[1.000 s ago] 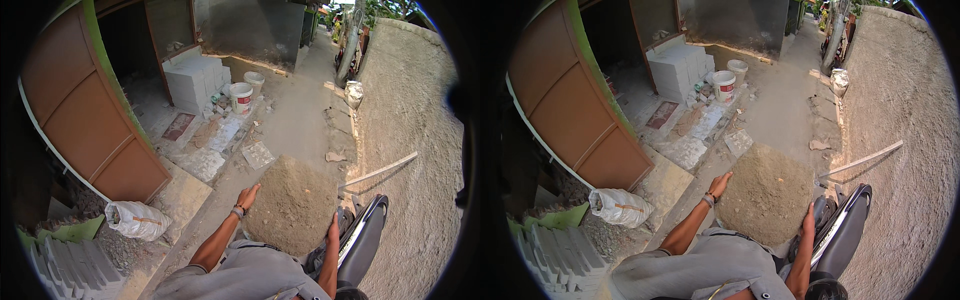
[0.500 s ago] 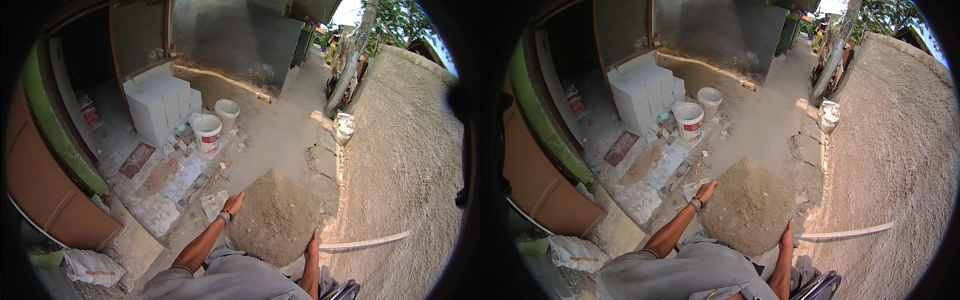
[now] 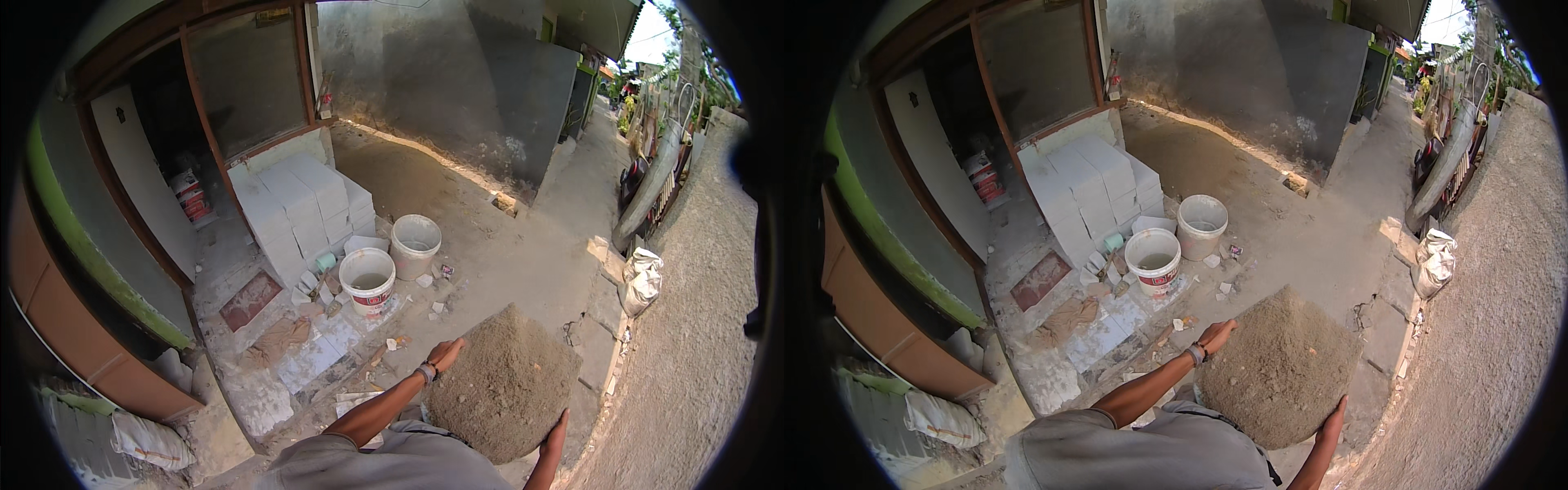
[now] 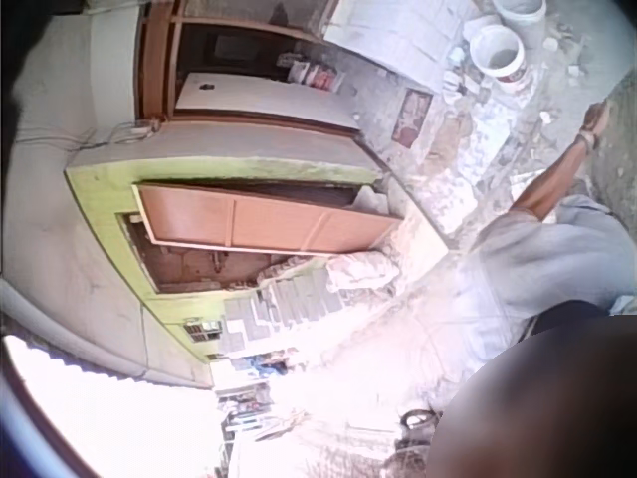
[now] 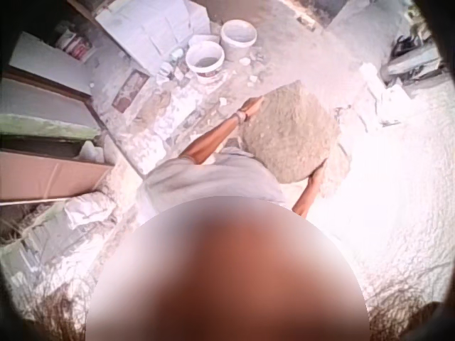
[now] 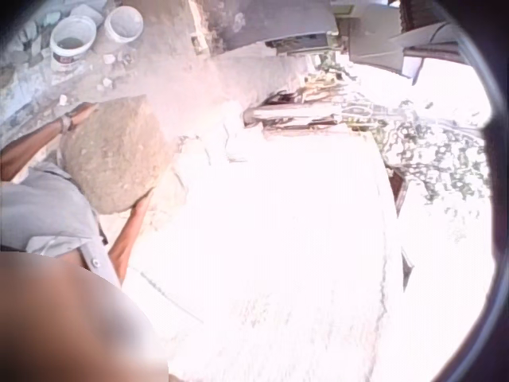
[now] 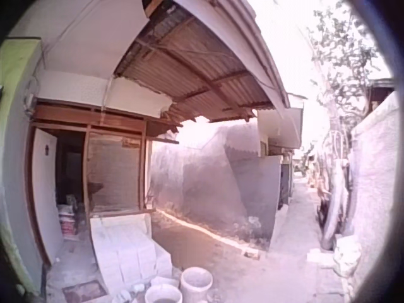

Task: The person scoops sand into a pan using a shovel, carries the pan across a construction site, and dumps the sand. The person then returns to the original pile and repeats the process.

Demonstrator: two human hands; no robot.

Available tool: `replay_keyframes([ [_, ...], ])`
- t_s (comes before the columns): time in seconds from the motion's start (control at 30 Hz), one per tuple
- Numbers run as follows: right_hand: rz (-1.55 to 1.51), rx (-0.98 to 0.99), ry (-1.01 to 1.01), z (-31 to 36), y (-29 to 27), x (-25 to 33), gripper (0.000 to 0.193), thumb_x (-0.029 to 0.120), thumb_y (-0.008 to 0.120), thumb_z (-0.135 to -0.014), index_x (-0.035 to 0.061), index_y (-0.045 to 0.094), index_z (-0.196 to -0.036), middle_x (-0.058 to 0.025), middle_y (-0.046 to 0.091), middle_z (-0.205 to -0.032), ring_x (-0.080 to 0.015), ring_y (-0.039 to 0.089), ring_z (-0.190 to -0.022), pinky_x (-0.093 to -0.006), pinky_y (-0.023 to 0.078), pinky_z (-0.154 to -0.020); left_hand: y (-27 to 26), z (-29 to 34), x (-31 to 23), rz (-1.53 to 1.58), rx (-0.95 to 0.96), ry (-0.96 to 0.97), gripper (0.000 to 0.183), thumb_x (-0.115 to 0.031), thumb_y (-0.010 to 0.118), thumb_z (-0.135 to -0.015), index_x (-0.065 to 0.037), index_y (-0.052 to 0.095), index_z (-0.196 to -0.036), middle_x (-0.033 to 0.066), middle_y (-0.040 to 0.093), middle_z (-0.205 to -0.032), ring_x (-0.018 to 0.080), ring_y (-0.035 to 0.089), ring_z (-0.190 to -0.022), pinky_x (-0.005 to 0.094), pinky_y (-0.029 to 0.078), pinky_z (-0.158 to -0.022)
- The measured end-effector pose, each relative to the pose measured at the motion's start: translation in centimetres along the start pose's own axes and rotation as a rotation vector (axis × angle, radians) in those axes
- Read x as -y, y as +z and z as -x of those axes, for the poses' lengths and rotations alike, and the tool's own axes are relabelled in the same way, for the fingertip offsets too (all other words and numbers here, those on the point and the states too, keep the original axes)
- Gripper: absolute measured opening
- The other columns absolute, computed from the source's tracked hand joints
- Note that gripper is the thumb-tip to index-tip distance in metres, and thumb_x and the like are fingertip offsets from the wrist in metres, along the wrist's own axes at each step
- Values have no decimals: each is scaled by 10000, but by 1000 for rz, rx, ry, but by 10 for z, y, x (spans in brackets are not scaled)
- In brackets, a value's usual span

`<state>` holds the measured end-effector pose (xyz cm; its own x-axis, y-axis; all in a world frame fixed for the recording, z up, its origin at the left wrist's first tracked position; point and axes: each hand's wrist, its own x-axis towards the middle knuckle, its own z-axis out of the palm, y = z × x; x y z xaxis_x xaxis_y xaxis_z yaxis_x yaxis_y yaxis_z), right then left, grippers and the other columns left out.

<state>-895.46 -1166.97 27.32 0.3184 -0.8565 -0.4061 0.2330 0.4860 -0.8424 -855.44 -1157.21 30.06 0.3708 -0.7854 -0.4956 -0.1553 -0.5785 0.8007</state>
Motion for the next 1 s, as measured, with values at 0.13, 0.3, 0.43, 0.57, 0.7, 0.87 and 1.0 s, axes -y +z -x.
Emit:
replay_keyframes([
  [0.13, 74, 47, -7, -122, 21, 45, 719, 569, 355, -940, 36, 324, -1422, -131, 384, -1441, -291, 384, -1305, -381, 291, -1081, -9, -97, -45, 196, -185, 28, 618, -554, 323, -886, -18, 592, -1034, 89, 552, -790, 258, 532, -774, 414, 381, -742],
  [0.3, 67, 65, 7, -297, 58, 100, 704, 554, 353, -948, 35, 321, -1423, -126, 383, -1442, -287, 385, -1304, -375, 283, -1086, -28, -262, -96, 181, -318, 217, 563, -573, 378, -880, -47, 568, -821, 63, 498, -626, 197, 464, -586, 383, 337, -601],
  [0.43, 31, 128, -29, -434, 94, 145, 699, 549, 353, -951, 36, 317, -1425, -126, 382, -1443, -286, 383, -1305, -376, 283, -1086, -55, -389, -167, 207, -300, 189, 518, -546, 430, -846, -43, 490, -736, 37, 437, -602, 177, 422, -561, 367, 310, -581],
  [0.57, 64, 103, -37, -541, 116, 190, 733, 565, 367, -942, 20, 302, -1428, -138, 377, -1442, -292, 378, -1308, -378, 282, -1087, -88, -490, -238, 172, -209, 55, 540, -563, 427, -839, -42, 550, -771, 40, 449, -602, 184, 436, -560, 372, 319, -579],
  [0.7, 23, 136, -10, -653, 151, 223, 716, 550, 355, -951, 22, 297, -1432, -141, 374, -1444, -285, 380, -1308, -369, 277, -1090, -109, -588, -282, 157, -302, 175, 631, -615, 383, -857, -67, 661, -998, 70, 527, -635, 207, 503, -584, 386, 376, -606],
  [0.87, 127, 154, 39, -833, 194, 279, 673, 517, 336, -964, 28, 314, -1425, -125, 368, -1454, -278, 368, -1317, -365, 264, -1096, -135, -730, -335, 137, -407, 157, 616, -599, 381, -878, -59, 657, -983, 77, 549, -659, 211, 518, -605, 399, 392, -623],
  [1.0, 150, 304, 15, -968, 244, 329, 684, 529, 354, -958, 27, 320, -1422, -124, 380, -1446, -271, 375, -1311, -362, 270, -1094, -162, -820, -384, 224, -452, 51, 621, -606, 380, -868, -55, 653, -957, 75, 534, -627, 209, 514, -607, 395, 391, -624],
])
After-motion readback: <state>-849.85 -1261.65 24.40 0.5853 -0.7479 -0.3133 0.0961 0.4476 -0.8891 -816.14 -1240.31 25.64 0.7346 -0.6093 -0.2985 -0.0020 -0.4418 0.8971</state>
